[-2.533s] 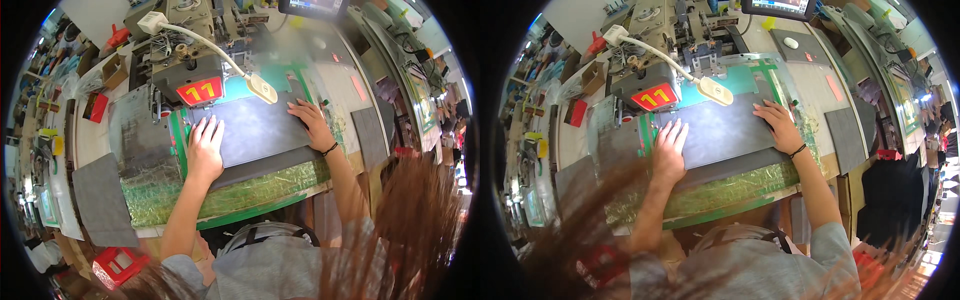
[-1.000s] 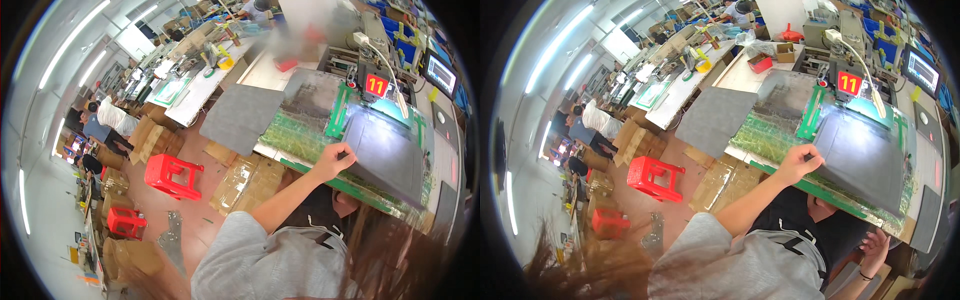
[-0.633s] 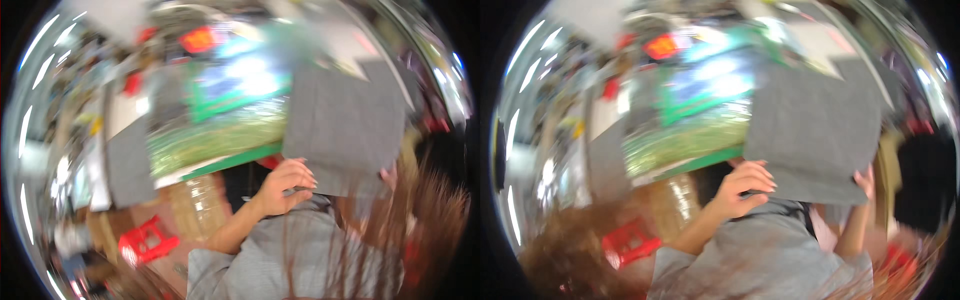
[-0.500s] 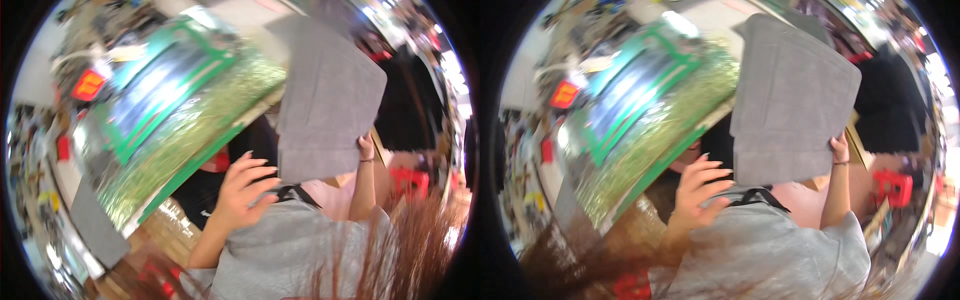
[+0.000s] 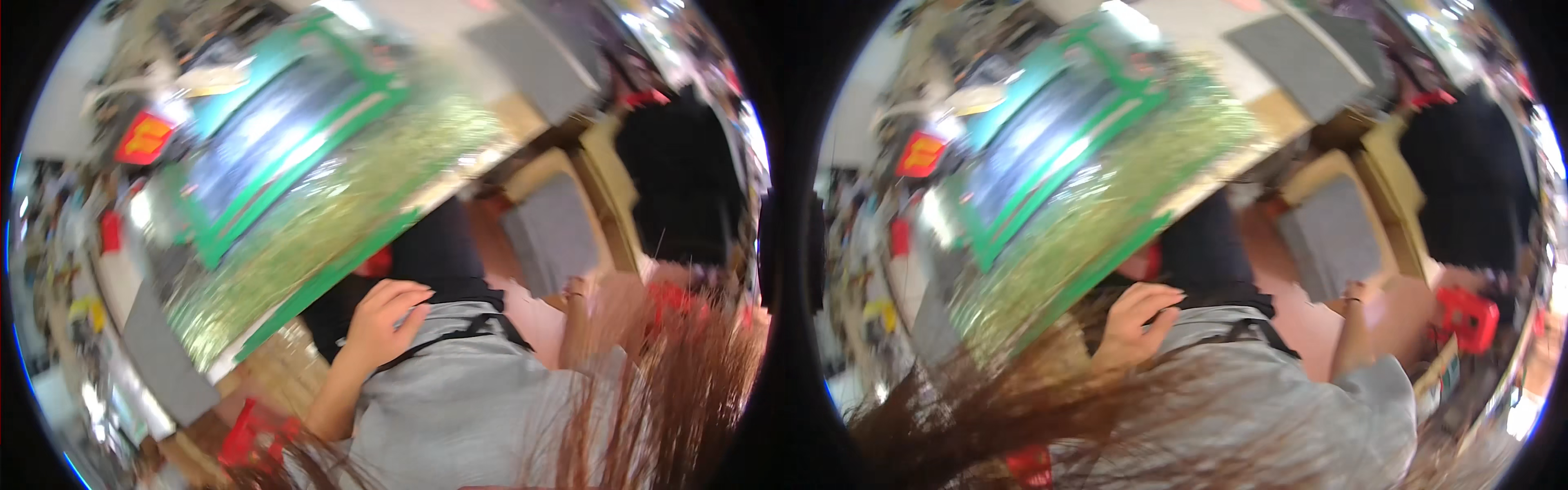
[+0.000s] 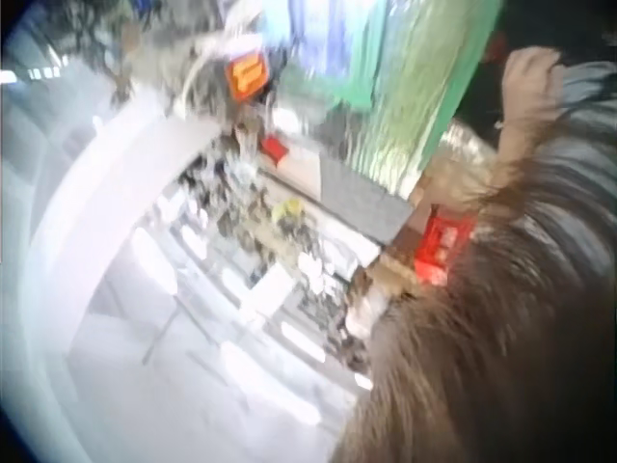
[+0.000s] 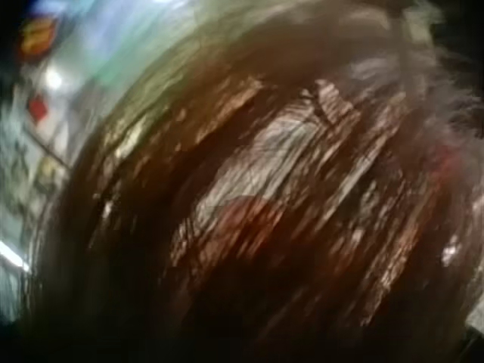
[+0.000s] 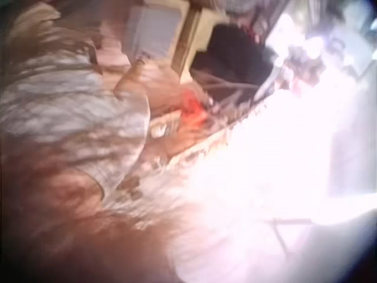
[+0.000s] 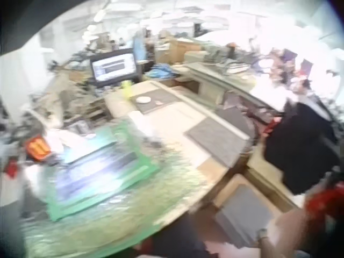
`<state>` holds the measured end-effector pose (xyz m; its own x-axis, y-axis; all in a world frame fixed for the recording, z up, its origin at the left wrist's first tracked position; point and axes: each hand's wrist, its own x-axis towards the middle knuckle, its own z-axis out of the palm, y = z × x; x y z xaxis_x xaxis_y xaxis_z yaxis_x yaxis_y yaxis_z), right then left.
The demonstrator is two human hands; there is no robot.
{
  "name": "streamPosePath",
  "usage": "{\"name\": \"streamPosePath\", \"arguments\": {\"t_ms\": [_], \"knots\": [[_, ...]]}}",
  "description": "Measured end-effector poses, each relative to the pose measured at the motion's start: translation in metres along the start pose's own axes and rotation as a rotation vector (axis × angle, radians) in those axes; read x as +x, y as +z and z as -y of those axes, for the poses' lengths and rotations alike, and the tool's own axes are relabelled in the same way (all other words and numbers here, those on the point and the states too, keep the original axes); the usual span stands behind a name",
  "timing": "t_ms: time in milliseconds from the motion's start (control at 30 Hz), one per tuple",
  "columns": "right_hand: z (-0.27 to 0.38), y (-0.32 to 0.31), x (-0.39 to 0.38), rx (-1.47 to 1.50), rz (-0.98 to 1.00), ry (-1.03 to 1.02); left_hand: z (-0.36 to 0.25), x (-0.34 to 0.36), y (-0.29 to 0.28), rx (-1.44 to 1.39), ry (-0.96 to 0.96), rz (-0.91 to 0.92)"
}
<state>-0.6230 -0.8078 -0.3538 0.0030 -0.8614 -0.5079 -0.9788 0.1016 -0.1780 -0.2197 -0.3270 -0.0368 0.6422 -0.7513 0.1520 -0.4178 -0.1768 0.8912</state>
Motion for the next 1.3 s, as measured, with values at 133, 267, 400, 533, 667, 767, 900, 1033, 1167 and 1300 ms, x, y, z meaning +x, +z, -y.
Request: {"name": "streamPosePath", "arguments": {"t_ms": [133,267,400,533,667,767,900,1033,1167,1300], "knots": [[0.072,-0.027,0.077,0.297,-0.23,-0.321,0.014,-0.019,-0.058,0.243,-0.001,-0.366],[0.218,-0.05,0.058,0.889,-0.125,-0.806,0.041,-0.114,-0.157,0.903,-0.285,-0.749],[0.337,-0.096,-0.09,0.868,-0.062,-1.037,0.043,-0.238,-0.213,1.207,-0.744,-0.82],[0.379,-0.09,-0.159,0.766,-0.048,-1.232,0.057,-0.3,-0.214,1.14,-0.88,-0.762],[0.408,-0.073,-0.212,0.777,0.096,-1.33,0.064,-0.351,-0.255,1.172,-0.705,-0.819],[0.424,-0.065,-0.291,0.718,0.11,-1.447,0.033,-0.33,-0.281,1.075,-0.638,-1.284],[0.422,-0.048,-0.379,0.705,0.636,-1.441,-0.023,-0.253,-0.283,1.09,-0.076,-1.469],[0.426,-0.023,-0.45,0.588,1.423,-1.466,-0.073,-0.15,-0.194,0.902,0.002,-0.902],[0.427,-0.019,-0.455,0.643,1.807,-1.119,-0.029,-0.053,-0.104,0.423,0.175,-0.545],[0.436,-0.043,-0.422,0.757,1.383,-1.041,-0.005,-0.018,-0.099,0.677,0.159,-0.604]]}}
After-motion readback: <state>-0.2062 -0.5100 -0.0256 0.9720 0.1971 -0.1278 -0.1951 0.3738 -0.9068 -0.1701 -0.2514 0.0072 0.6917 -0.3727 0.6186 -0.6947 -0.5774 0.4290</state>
